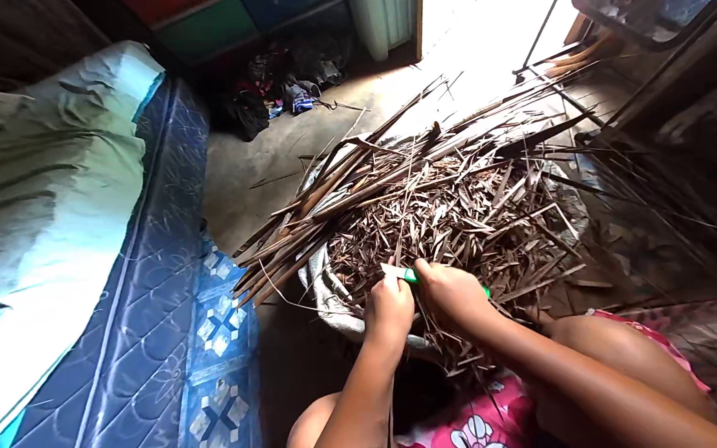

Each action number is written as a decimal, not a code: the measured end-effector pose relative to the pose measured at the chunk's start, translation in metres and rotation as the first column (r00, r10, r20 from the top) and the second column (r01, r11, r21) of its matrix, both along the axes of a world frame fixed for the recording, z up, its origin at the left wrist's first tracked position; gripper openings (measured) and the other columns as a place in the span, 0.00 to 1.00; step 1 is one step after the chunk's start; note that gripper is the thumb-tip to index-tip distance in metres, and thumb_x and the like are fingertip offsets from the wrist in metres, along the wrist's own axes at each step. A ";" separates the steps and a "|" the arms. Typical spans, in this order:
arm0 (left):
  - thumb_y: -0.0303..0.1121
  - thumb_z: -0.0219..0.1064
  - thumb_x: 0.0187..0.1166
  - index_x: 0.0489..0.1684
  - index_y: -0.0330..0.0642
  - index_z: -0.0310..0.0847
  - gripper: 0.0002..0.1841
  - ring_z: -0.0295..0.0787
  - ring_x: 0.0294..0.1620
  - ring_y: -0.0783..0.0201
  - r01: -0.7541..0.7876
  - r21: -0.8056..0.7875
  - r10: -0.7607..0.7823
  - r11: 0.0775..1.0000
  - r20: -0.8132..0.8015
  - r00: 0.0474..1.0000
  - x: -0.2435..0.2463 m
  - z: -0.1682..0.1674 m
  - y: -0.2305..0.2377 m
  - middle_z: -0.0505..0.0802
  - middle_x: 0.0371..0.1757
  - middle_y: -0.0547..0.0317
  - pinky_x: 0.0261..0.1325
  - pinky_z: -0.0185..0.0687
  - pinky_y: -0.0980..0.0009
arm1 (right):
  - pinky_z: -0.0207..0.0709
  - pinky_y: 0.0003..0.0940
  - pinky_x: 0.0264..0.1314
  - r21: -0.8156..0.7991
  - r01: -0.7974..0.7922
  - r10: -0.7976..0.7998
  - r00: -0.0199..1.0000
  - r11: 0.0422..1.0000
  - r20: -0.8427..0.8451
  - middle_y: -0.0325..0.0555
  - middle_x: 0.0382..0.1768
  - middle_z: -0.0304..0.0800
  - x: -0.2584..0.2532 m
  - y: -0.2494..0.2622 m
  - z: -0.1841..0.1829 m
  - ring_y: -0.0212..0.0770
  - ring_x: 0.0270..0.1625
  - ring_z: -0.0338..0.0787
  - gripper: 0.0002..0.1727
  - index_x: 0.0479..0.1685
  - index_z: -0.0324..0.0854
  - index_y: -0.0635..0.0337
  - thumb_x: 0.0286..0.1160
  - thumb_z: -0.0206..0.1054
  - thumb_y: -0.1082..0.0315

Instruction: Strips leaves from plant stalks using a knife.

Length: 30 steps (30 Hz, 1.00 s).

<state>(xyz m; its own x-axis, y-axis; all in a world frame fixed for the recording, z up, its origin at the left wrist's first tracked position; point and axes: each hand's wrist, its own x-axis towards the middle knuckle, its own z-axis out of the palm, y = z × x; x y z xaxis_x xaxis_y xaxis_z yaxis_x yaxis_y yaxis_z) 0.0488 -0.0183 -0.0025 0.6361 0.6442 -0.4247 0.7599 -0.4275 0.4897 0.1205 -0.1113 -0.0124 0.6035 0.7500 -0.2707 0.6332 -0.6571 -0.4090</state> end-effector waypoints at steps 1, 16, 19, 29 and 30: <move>0.33 0.47 0.93 0.70 0.32 0.81 0.21 0.90 0.62 0.43 0.013 0.007 -0.013 1.000 -0.017 1.000 0.002 0.001 -0.003 0.93 0.56 0.38 0.67 0.80 0.45 | 0.84 0.59 0.43 0.011 0.031 -0.032 0.998 0.999 0.060 0.63 0.44 0.91 0.006 0.001 -0.003 0.65 0.47 0.94 0.15 0.62 0.81 0.64 0.87 0.53 0.70; 0.33 0.47 0.93 0.91 0.43 0.61 0.26 0.88 0.68 0.45 -0.009 0.050 0.013 0.999 -0.072 0.997 0.011 0.003 -0.002 0.90 0.67 0.42 0.72 0.78 0.46 | 0.83 0.56 0.57 -0.210 -0.076 0.011 0.955 0.975 -0.295 0.60 0.53 0.88 -0.005 -0.002 0.030 0.60 0.60 0.92 0.20 0.73 0.67 0.61 0.95 0.45 0.59; 0.32 0.46 0.93 0.74 0.34 0.76 0.20 0.88 0.66 0.44 0.042 0.064 -0.033 0.997 -0.138 0.990 0.015 0.011 -0.012 0.90 0.63 0.39 0.68 0.79 0.47 | 0.85 0.55 0.51 -0.150 0.025 -0.048 0.987 0.988 -0.155 0.60 0.49 0.90 -0.002 -0.001 0.021 0.60 0.54 0.94 0.18 0.71 0.71 0.62 0.94 0.44 0.64; 0.36 0.46 0.95 0.89 0.41 0.63 0.25 0.89 0.65 0.43 0.042 0.097 -0.031 0.994 -0.117 0.993 0.015 0.008 -0.009 0.91 0.63 0.40 0.69 0.79 0.45 | 0.82 0.62 0.59 -0.144 0.015 -0.064 0.937 0.990 -0.343 0.63 0.53 0.89 0.010 -0.006 0.038 0.64 0.60 0.91 0.20 0.74 0.69 0.61 0.94 0.48 0.60; 0.36 0.46 0.95 0.92 0.44 0.59 0.27 0.88 0.67 0.44 0.040 0.094 -0.027 0.995 -0.138 0.990 0.015 0.008 -0.007 0.90 0.66 0.42 0.70 0.79 0.47 | 0.82 0.60 0.59 -0.162 -0.024 -0.038 0.928 0.986 -0.370 0.62 0.53 0.89 0.002 -0.007 0.038 0.63 0.60 0.91 0.19 0.73 0.69 0.60 0.95 0.47 0.60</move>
<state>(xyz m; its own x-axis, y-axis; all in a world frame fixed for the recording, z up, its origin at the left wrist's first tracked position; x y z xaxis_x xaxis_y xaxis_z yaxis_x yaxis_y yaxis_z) 0.0642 -0.0252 0.0055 0.5986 0.6656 -0.4456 0.8010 -0.4942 0.3378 0.1229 -0.1180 0.0257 0.4415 0.6737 -0.5927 0.4516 -0.7376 -0.5020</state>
